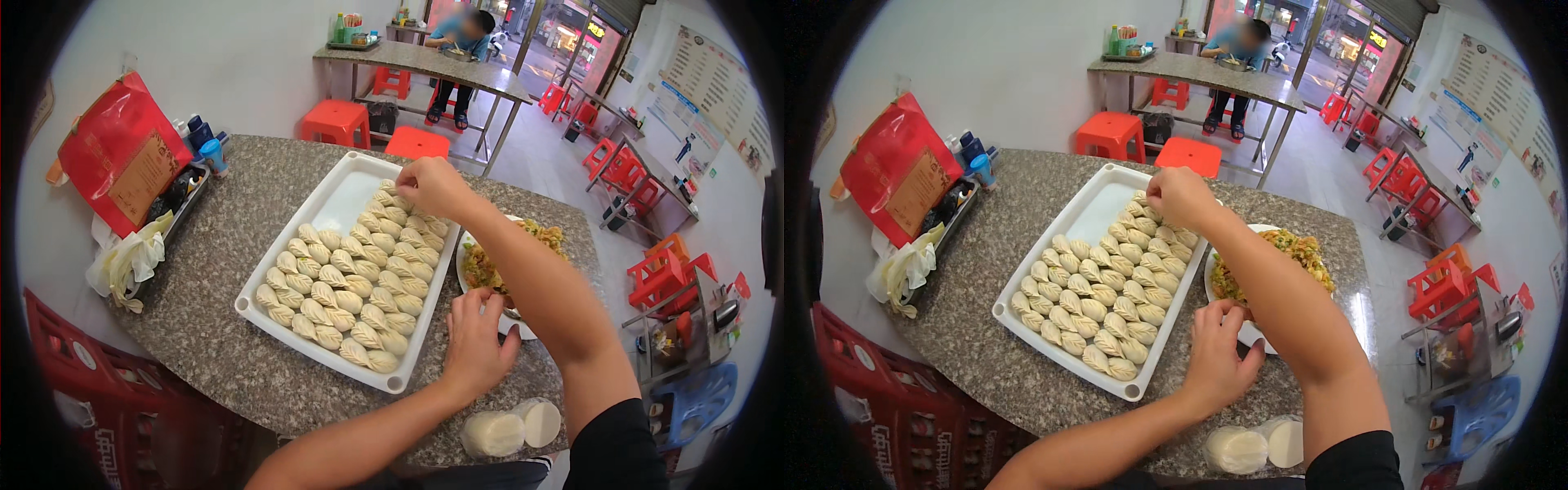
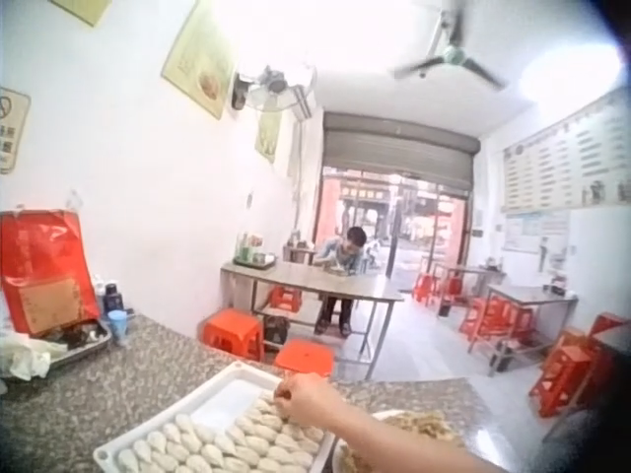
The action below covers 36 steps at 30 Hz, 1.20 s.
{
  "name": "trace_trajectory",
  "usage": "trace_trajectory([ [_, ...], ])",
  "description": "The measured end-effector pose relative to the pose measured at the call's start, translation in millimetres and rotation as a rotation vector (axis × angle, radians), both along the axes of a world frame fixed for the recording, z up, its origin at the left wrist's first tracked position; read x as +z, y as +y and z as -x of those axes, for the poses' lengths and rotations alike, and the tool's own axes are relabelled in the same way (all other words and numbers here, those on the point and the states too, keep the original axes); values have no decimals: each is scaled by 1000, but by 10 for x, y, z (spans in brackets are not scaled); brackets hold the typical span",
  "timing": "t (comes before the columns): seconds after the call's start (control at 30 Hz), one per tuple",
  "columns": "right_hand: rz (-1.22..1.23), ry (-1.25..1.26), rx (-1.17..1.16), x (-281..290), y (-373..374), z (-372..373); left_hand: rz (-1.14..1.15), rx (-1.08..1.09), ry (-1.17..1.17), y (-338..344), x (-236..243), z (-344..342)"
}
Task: Manually fill and fold dough wrappers to make individual dumplings, placing them in a tray.
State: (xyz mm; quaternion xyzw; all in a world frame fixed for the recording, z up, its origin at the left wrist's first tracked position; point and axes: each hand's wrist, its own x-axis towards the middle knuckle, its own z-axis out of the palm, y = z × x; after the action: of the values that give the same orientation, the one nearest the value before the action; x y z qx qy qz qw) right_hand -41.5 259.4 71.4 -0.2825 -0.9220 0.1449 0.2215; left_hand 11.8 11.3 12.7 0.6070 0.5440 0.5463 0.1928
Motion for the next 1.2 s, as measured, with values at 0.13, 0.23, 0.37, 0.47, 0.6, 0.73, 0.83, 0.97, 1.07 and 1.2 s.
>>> trace_trajectory([
  [0.13,-25,12,-48,263,-293,-300,-25,-23,10,-45,20,-15],
  [0.23,63,79,-47,489,-748,-742,-42,-11,16,-53,-5,26],
  [0.37,271,165,-128,831,-1790,-1785,-99,-13,-12,16,-45,58],
  [0.47,466,172,-257,727,-2456,-2520,-4,-110,-124,2,57,70],
  [0.6,295,7,-84,417,-3036,-2969,281,-374,-344,-87,191,5],
  [0.73,201,-7,-148,168,-3257,-3039,525,-712,-522,-144,125,-18],
  [0.83,158,121,-199,13,-3356,-3057,633,-814,-466,-223,146,-52],
  [0.97,28,276,-147,22,-3412,-3051,639,-890,-484,-238,66,-67],
  [1.07,314,388,-129,20,-3489,-3186,580,-1072,-530,-282,176,-70],
  [1.2,405,491,-136,196,-3512,-3123,488,-1189,-60,-336,369,-11],
])
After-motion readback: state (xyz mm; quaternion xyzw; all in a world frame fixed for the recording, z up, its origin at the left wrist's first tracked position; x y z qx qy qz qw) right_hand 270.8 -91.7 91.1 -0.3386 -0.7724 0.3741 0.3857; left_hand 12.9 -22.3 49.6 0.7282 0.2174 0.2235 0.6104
